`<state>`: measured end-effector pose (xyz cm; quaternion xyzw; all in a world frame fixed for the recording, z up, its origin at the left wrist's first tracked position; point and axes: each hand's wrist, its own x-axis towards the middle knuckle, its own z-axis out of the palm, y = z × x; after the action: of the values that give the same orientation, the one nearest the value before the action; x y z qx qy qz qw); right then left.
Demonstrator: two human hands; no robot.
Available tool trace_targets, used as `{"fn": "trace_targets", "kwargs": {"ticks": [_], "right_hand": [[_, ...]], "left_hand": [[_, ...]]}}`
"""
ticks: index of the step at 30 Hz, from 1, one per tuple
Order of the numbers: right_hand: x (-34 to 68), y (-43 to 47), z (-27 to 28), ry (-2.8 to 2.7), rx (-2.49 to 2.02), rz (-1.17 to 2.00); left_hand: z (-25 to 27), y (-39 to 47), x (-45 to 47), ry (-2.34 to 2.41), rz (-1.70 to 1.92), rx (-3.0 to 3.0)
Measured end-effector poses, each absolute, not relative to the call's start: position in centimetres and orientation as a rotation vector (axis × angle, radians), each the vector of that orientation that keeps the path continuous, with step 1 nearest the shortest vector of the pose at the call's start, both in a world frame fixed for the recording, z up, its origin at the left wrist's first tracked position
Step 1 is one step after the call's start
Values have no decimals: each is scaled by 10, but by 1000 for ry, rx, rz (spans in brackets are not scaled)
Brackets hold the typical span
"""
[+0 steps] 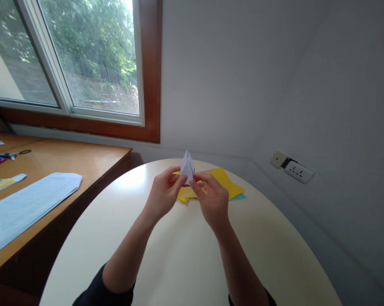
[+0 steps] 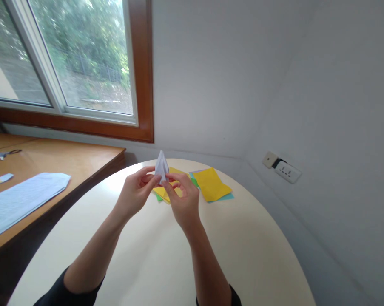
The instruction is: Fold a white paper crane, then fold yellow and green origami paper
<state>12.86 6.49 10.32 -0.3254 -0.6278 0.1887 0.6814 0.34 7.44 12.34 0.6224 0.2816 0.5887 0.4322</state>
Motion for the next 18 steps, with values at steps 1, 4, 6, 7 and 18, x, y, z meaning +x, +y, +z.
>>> {"fn": "trace_targets", "kwargs": {"ticks": [1,4,6,7,18], "right_hand": [[129,65,103,-1402,-733,423],[128,66,102,-1372,-739,426],[127,66,100,-1341,-741,422],[126,67,100,-1324,-746,418],[122,65,98,-1239,-841,374]], "left_hand": [[122,74,4,702,1471,1556],[118,74,7,759,1491,1600],[116,74,9,823,1510,1644],[115,73,9,846,1518,1663],[116,69,14,796,1538,1577]]}}
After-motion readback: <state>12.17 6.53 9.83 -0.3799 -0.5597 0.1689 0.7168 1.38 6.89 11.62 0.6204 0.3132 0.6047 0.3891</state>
